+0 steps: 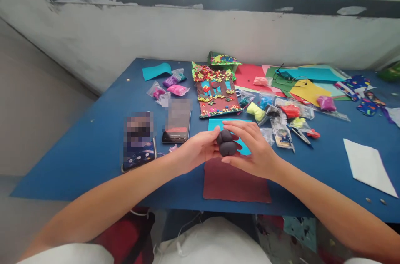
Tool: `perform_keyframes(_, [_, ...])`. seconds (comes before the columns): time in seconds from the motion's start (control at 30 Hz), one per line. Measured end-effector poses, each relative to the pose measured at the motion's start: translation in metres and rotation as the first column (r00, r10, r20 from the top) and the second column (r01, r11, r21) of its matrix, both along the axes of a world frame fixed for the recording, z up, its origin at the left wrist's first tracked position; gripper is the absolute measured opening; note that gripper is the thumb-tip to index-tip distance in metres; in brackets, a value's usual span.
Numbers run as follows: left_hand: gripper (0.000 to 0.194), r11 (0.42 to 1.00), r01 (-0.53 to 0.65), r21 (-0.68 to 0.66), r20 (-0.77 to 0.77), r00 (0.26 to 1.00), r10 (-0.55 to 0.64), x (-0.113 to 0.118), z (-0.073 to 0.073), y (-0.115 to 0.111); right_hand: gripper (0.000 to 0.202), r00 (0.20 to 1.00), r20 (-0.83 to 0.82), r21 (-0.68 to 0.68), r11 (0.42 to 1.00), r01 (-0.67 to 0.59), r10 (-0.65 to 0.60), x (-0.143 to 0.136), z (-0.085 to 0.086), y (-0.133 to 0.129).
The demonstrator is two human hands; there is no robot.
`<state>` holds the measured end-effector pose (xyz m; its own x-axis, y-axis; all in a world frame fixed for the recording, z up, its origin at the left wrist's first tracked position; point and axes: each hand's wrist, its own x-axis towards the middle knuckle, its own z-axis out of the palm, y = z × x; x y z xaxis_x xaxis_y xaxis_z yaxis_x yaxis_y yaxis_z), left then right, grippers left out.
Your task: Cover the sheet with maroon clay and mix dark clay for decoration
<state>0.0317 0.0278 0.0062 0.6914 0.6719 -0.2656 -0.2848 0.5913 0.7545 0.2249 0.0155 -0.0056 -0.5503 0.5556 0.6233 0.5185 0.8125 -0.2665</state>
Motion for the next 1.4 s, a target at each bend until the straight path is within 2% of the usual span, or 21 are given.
perform_keyframes(0.13, [0.041,0.995,-0.040,0.090,0.018,0.999,0.039,0.004,-0.005,-0.001,0.082,0.997,0.042,-0.043,0.997,-0.067,0.069,0.000,0.002,-0.003])
perform_keyframes(0.3, [0.045,0.999,-0.029,0.026,-0.014,0.999,0.030,0.007,-0.001,-0.004,0.082,0.997,-0.010,-0.204,0.976,-0.076,0.075,0.000,0.000,-0.005])
perform_keyframes(0.43, [0.044,1.000,0.012,-0.020,-0.106,0.994,-0.014,0.002,0.007,-0.004,0.064,0.988,-0.146,-0.242,0.967,-0.082,0.048,0.001,0.001,-0.003])
perform_keyframes(0.53, [0.052,0.997,0.073,0.036,-0.182,0.981,-0.065,0.000,0.010,-0.003,0.048,0.973,-0.227,-0.267,0.959,-0.098,0.036,-0.001,0.005,-0.003])
perform_keyframes(0.63, [0.058,0.990,0.106,0.096,-0.229,0.970,-0.081,-0.001,0.010,-0.002,0.036,0.970,-0.244,-0.295,0.952,-0.083,0.009,-0.001,0.010,-0.004])
perform_keyframes(0.77, [0.055,0.992,0.080,0.103,-0.280,0.959,-0.048,0.000,0.009,-0.001,0.020,0.971,-0.241,-0.283,0.957,-0.065,-0.005,-0.001,0.013,-0.005])
perform_keyframes(0.93, [0.052,0.993,0.083,0.086,-0.296,0.954,-0.054,-0.001,0.007,0.000,0.015,0.970,-0.242,-0.264,0.961,-0.076,0.010,0.004,0.013,-0.006])
perform_keyframes(1.1, [0.050,0.985,0.095,0.147,-0.293,0.955,-0.049,-0.002,0.005,0.002,0.021,0.961,-0.270,-0.291,0.956,-0.024,-0.058,0.005,0.018,-0.010])
perform_keyframes(1.17, [0.052,0.978,0.126,0.167,-0.294,0.953,-0.072,-0.001,0.002,0.003,0.020,0.942,-0.308,-0.380,0.925,0.004,-0.130,0.003,0.020,-0.011])
perform_keyframes(1.23, [0.053,0.969,0.153,0.192,-0.300,0.949,-0.090,-0.001,0.000,0.003,0.023,0.901,-0.378,-0.525,0.851,-0.019,-0.213,0.001,0.020,-0.011])
perform_keyframes(1.3, [0.053,0.958,0.142,0.249,-0.312,0.948,-0.060,0.000,0.000,0.002,0.035,0.851,-0.463,-0.657,0.740,-0.141,-0.249,0.000,0.018,-0.009])
perform_keyframes(1.4, [0.055,0.913,0.117,0.392,-0.342,0.939,0.026,0.000,0.004,-0.002,0.064,0.805,-0.548,-0.752,0.556,-0.354,-0.228,0.000,0.015,-0.006])
